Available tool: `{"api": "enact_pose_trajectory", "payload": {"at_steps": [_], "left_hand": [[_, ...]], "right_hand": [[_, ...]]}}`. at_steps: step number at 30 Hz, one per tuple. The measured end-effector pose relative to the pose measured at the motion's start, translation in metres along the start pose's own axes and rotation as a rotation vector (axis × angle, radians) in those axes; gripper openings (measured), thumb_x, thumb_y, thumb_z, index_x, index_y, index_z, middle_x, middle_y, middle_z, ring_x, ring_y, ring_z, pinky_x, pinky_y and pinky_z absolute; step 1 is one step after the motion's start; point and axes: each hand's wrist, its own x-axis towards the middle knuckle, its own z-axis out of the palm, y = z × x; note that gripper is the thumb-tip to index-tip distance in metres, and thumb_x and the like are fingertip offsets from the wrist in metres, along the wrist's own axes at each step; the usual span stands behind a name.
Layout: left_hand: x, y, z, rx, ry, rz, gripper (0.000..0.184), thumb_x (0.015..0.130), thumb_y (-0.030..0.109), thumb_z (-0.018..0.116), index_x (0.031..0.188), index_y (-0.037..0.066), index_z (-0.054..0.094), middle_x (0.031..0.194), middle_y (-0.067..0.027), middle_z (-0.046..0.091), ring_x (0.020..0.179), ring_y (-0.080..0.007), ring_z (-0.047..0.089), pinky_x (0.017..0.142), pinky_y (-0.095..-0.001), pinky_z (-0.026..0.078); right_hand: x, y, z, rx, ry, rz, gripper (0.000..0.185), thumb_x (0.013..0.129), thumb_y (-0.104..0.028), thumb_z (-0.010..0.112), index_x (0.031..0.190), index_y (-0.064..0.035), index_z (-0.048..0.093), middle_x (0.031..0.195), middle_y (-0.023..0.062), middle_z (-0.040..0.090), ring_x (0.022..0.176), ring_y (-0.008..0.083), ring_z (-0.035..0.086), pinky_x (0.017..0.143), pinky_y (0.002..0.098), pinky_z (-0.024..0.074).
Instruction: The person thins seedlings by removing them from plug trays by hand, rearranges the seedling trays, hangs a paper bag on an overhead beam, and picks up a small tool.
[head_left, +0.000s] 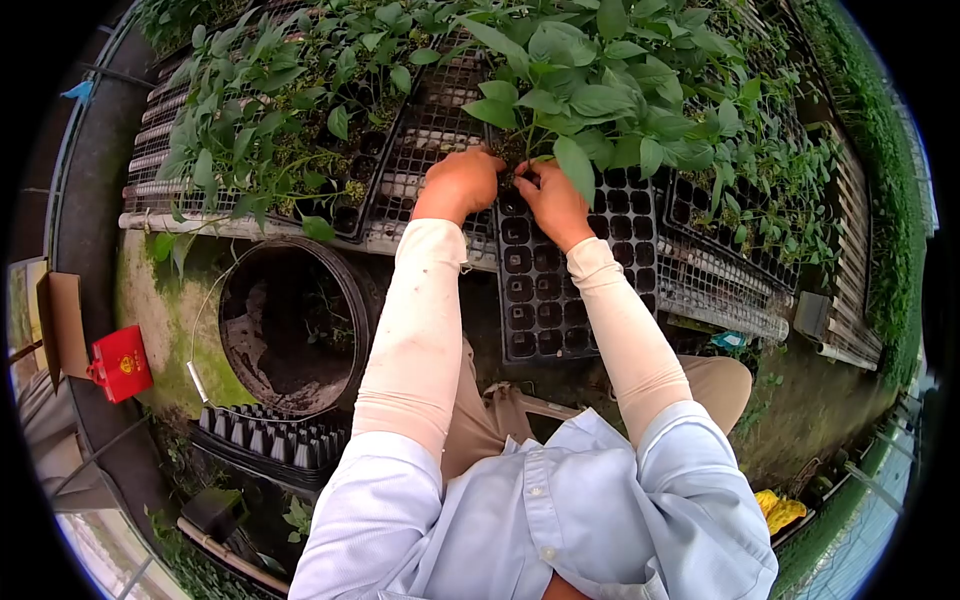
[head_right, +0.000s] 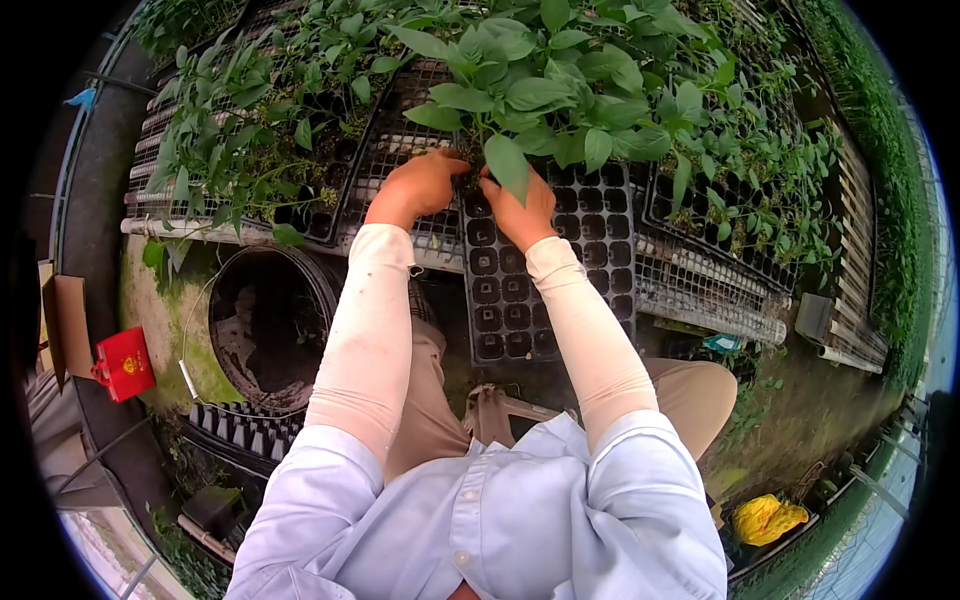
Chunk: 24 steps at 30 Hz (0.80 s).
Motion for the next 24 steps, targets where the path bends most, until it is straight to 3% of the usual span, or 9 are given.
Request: {"api": "enact_pose_trajectory", "payload": {"at_steps": [2, 5, 8, 12, 15, 16, 18, 21, 24], "left_hand": [[-0.005, 0.005, 0.003, 0.038, 0.005, -0.040, 0.056, 0.078, -0.003, 0.051, 0.131, 0.015, 0.058, 0.144, -0.0070, 0.047, 0.121, -0.0309, 0.055, 0.098, -0.0417, 0.047], [0.001, 0.008, 0.009, 0.168, -0.092, -0.133, 0.053, 0.089, 0.013, 0.056, 0.135, 0.039, 0.054, 0.152, -0.0025, 0.034, 0.131, -0.0319, 0.046, 0.099, -0.0511, 0.044], [0.000, 0.005, 0.012, -0.015, -0.025, -0.115, 0.048, 0.086, 0.018, 0.059, 0.132, 0.007, 0.057, 0.153, -0.0071, 0.034, 0.126, -0.0348, 0.050, 0.098, -0.0469, 0.045], [-0.016, 0.000, -0.003, 0.013, 0.147, -0.102, 0.041, 0.086, 0.008, 0.053, 0.125, 0.016, 0.061, 0.128, -0.0120, 0.060, 0.117, -0.0330, 0.058, 0.094, -0.0458, 0.048], [-0.054, -0.016, -0.050, -0.056, 0.138, -0.196, 0.042, 0.083, 0.007, 0.053, 0.124, 0.014, 0.062, 0.126, -0.0117, 0.062, 0.114, -0.0310, 0.060, 0.093, -0.0437, 0.050], [-0.074, -0.024, -0.054, -0.107, 0.384, -0.161, 0.035, 0.083, 0.009, 0.053, 0.115, 0.012, 0.067, 0.114, -0.0140, 0.066, 0.106, -0.0324, 0.064, 0.088, -0.0442, 0.051], [-0.110, -0.037, -0.074, -0.204, 0.383, -0.302, 0.030, 0.083, 0.012, 0.052, 0.106, 0.010, 0.071, 0.101, -0.0170, 0.069, 0.099, -0.0363, 0.065, 0.085, -0.0468, 0.051], [-0.139, -0.076, -0.057, -0.240, 0.610, -0.381, 0.027, 0.083, 0.017, 0.053, 0.100, 0.009, 0.072, 0.095, -0.0176, 0.069, 0.095, -0.0376, 0.064, 0.083, -0.0462, 0.051], [-0.172, -0.116, -0.058, -0.274, 0.640, -0.486, 0.026, 0.082, 0.020, 0.054, 0.097, 0.010, 0.073, 0.095, -0.0177, 0.068, 0.094, -0.0373, 0.065, 0.082, -0.0454, 0.051]], "right_hand": [[0.000, 0.006, 0.004, -0.092, 0.018, -0.059, 0.023, 0.080, -0.026, 0.068, 0.094, -0.0085, 0.067, 0.095, 0.0150, 0.065, 0.085, 0.0377, 0.062, 0.071, 0.0458, 0.0484], [0.003, -0.010, 0.002, -0.240, 0.051, -0.091, 0.022, 0.082, -0.027, 0.064, 0.096, -0.0105, 0.069, 0.094, 0.0166, 0.066, 0.086, 0.0377, 0.063, 0.073, 0.0463, 0.0490], [0.005, -0.027, -0.008, -0.328, -0.062, -0.002, 0.020, 0.083, -0.028, 0.066, 0.098, -0.0157, 0.071, 0.097, 0.0137, 0.066, 0.089, 0.0347, 0.064, 0.074, 0.0454, 0.0494], [-0.005, -0.030, -0.007, -0.243, -0.006, -0.010, 0.022, 0.086, -0.023, 0.065, 0.105, -0.0125, 0.069, 0.093, 0.0120, 0.065, 0.084, 0.0322, 0.063, 0.071, 0.0422, 0.0481], [-0.028, -0.044, 0.002, -0.103, 0.015, 0.045, 0.031, 0.088, -0.019, 0.062, 0.116, -0.0052, 0.062, 0.090, 0.0097, 0.064, 0.076, 0.0276, 0.062, 0.070, 0.0380, 0.0479], [-0.034, -0.053, 0.008, -0.051, -0.032, 0.074, 0.034, 0.089, -0.018, 0.061, 0.119, -0.0024, 0.060, 0.091, 0.0093, 0.064, 0.074, 0.0262, 0.062, 0.070, 0.0365, 0.0478], [-0.039, -0.076, 0.020, -0.069, -0.090, 0.035, 0.042, 0.091, -0.017, 0.059, 0.128, 0.0010, 0.051, 0.094, 0.0100, 0.064, 0.071, 0.0229, 0.061, 0.069, 0.0348, 0.0481], [-0.024, -0.107, 0.036, 0.462, 0.023, -0.003, 0.055, 0.095, -0.008, 0.055, 0.142, 0.0029, 0.028, 0.105, 0.0141, 0.063, 0.073, 0.0148, 0.062, 0.068, 0.0296, 0.0497], [-0.015, -0.112, 0.036, 0.720, 0.254, 0.007, 0.043, 0.097, -0.004, 0.049, 0.135, 0.0023, 0.029, 0.122, 0.0167, 0.055, 0.085, 0.0176, 0.063, 0.077, 0.0294, 0.0512]]}}
